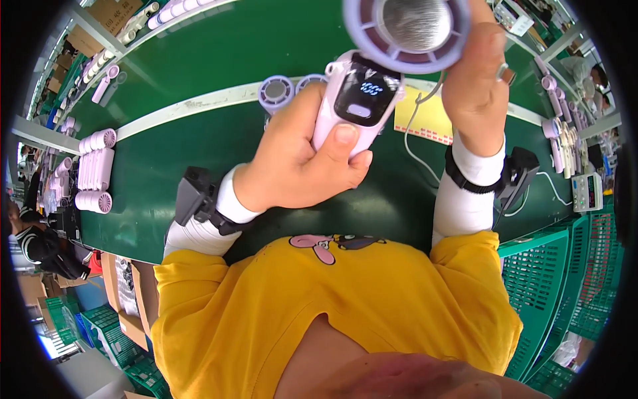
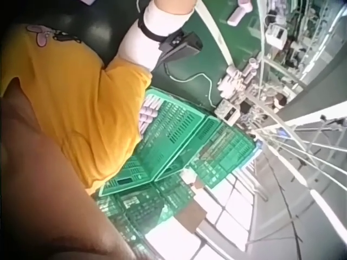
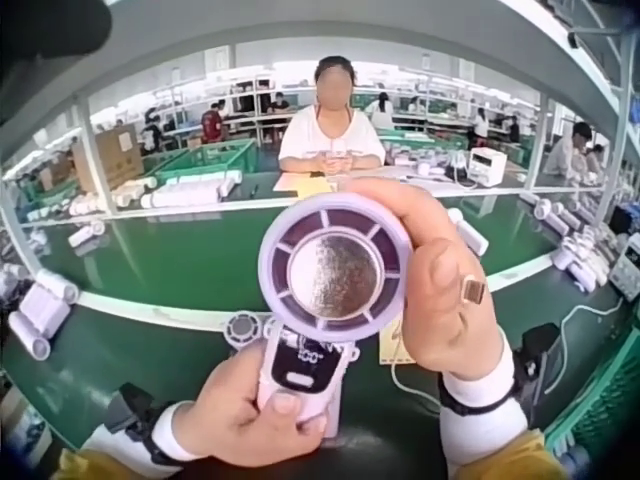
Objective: Testing handheld electronic devices on a production line and recording notes.
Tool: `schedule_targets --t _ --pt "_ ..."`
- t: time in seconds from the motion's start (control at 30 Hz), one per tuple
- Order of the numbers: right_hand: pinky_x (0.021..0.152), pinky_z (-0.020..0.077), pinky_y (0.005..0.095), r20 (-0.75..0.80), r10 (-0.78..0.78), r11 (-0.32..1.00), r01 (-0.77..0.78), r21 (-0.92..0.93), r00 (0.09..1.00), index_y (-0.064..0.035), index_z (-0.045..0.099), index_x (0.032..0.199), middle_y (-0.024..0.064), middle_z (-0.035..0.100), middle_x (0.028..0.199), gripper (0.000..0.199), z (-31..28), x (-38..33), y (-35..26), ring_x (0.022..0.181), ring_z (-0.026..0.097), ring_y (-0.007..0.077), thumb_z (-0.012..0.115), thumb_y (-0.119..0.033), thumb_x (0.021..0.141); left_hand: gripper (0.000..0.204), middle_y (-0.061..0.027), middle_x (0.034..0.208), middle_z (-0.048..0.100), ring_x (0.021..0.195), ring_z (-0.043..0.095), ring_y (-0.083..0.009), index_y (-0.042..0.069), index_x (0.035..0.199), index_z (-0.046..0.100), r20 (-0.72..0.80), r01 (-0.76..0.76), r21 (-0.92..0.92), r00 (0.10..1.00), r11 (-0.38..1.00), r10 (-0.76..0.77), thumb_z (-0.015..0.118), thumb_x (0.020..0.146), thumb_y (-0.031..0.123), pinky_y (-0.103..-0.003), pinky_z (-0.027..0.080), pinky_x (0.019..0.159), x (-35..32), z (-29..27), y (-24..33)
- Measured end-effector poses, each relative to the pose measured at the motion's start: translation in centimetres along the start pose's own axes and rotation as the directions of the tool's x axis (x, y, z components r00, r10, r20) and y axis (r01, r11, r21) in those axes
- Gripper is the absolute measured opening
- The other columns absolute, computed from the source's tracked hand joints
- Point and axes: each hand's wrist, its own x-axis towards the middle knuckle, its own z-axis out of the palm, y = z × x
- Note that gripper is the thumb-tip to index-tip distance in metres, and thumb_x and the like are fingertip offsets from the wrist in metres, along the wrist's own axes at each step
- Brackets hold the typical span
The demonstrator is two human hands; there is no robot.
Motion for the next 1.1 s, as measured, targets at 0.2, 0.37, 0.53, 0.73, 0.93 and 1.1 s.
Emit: schedule_targets --t 0.2,0.37,0.53,0.73,0.93,1.1 --pt "0.085 0.0394 0.0269 -0.003 -0.083 0.996 0.083 -0.017 0.997 0.0076 0.042 0.115 0.0140 0.052 0.108 0.071 0.3 -0.3 0.1 0.098 0.051 0.0174 0.036 -0.056 0.084 0.036 -0.0110 0.079 0.054 0.066 0.057 -0.0212 0.000 0.098 0.048 0.122 -0.077 0.148 0.991 0.986 0.059 0.064 0.073 0.020 -0.031 0.044 0.056 0.1 -1.4 0.0" --pt "0.084 0.0401 0.0268 0.187 0.268 0.938 -0.301 0.174 0.945 0.0074 0.043 0.114 0.0135 0.053 0.106 0.068 1.5 -0.9 -1.2 0.096 0.052 0.0173 0.039 -0.054 0.084 0.039 -0.0133 0.085 0.056 0.069 0.057 -0.0268 0.000 0.101 0.049 0.278 -0.355 0.418 0.926 0.837 0.254 0.066 0.071 0.019 -0.033 0.045 0.059 -0.4 -2.3 -0.5" --pt "0.082 0.0405 0.0269 0.231 0.396 0.857 -0.448 0.254 0.889 0.0070 0.041 0.115 0.0134 0.054 0.102 0.068 2.1 -1.6 -1.6 0.091 0.053 0.0175 0.045 -0.052 0.082 0.044 -0.0143 0.091 0.056 0.070 0.058 -0.0268 0.000 0.107 0.047 0.250 -0.456 0.498 0.890 0.738 0.382 0.066 0.072 0.019 -0.033 0.046 0.060 -0.8 -1.6 -0.6" --pt "0.081 0.0409 0.0277 -0.280 -0.006 1.000 0.011 0.014 0.960 0.0057 0.037 0.116 0.0143 0.055 0.096 0.071 3.8 -2.6 -2.6 0.085 0.054 0.0180 0.055 -0.051 0.077 0.050 -0.0155 0.096 0.055 0.070 0.058 -0.0254 0.000 0.114 0.043 0.181 -0.383 0.209 0.919 0.900 0.349 0.066 0.073 0.019 -0.032 0.047 0.060 0.4 0.0 -0.5" --pt "0.061 0.0390 0.0218 -0.041 0.025 0.901 -0.041 -0.432 0.999 -0.0007 0.051 0.101 0.0049 0.053 0.081 0.028 1.7 -1.5 -1.2 0.069 0.049 0.0101 0.058 -0.019 0.081 0.053 -0.0135 0.095 0.049 0.065 0.053 -0.0203 -0.001 0.114 0.033 0.272 0.151 -0.671 0.961 0.726 0.053 0.060 0.077 0.026 -0.032 0.047 0.055 0.0 -3.5 4.2" --pt "0.056 0.0376 0.0197 0.065 0.162 0.868 -0.111 -0.483 0.985 -0.0024 0.050 0.104 0.0028 0.052 0.075 0.030 1.2 -1.3 -1.3 0.066 0.048 0.0083 0.061 -0.018 0.081 0.049 -0.0091 0.097 0.042 0.066 0.045 -0.0154 0.000 0.111 0.033 -0.289 -0.458 -0.460 0.887 0.761 0.359 0.054 0.079 0.030 -0.032 0.045 0.056 -2.8 -4.6 10.7"
